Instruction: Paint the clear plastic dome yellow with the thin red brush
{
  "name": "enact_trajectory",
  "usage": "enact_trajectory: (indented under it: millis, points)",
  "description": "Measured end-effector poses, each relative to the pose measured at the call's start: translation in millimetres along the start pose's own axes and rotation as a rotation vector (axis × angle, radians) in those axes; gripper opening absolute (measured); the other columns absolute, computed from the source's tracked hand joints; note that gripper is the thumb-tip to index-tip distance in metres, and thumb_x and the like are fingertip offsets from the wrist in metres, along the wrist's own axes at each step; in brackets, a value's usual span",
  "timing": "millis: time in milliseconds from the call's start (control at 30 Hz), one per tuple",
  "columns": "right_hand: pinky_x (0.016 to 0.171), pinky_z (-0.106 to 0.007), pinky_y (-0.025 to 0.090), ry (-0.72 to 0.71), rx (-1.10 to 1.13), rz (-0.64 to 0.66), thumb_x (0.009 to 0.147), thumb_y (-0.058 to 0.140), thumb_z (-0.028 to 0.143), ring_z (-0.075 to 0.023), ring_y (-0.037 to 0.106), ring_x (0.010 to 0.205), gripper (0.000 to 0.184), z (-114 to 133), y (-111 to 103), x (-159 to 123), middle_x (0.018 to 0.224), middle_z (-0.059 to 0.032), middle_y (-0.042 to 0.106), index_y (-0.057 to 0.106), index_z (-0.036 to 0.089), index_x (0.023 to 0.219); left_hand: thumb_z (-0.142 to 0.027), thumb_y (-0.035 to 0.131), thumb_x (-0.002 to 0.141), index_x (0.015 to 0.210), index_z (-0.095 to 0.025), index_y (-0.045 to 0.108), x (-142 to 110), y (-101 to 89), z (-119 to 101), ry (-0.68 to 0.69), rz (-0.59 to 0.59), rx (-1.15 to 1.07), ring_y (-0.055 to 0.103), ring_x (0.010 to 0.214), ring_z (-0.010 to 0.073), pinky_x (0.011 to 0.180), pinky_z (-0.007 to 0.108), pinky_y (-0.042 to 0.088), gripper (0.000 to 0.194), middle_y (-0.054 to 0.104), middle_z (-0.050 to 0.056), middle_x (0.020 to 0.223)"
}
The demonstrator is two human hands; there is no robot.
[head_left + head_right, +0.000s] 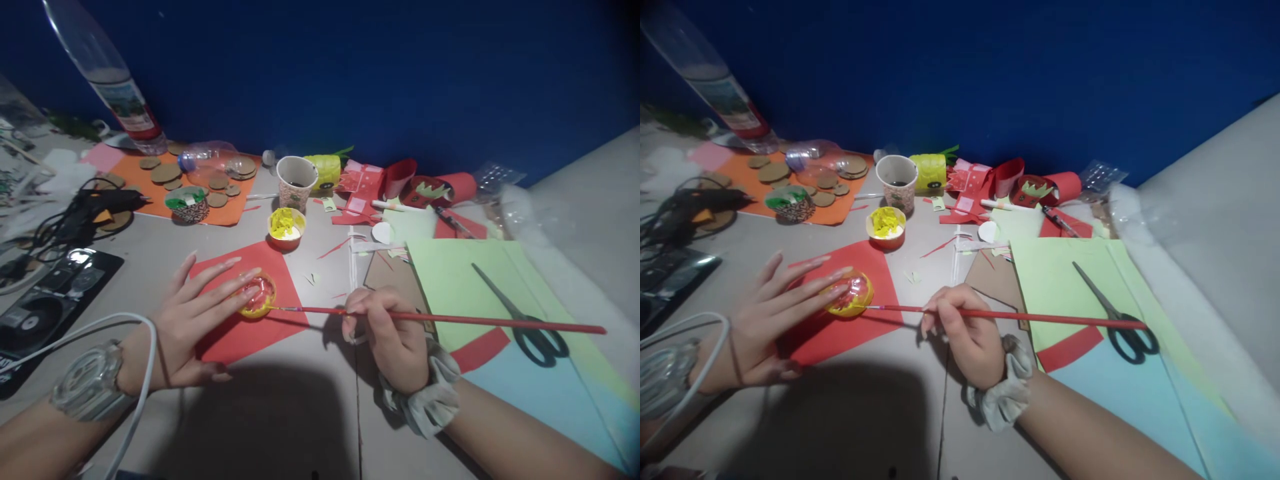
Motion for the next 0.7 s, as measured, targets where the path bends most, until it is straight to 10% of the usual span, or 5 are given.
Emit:
enact_trajectory:
  millis: [700]
  points:
    - [0.061,-0.034,0.052,-0.272,-0.167,0.225,0.095,0.049,0.013,-0.0175,0.063,0.065,0.025,13.2,-2.4,-6.3,0.071,-0.0032,0.065,0.066,0.023,0.110,-0.078,0.022,0.091,0.155,-0.023,0.027,0.9,-0.7,0.3,0.036,-0.015,0.030,0.040,0.144,0.0318,0.123,0.055,0.001,0.085,0.057,0.013,0.144]
Point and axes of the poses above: each hand's wrist, its own x-axis towards the middle knuckle, its own y-axis out of the palm, z = x × y, the point moved 1 cm from there along x, towards the middle knuckle
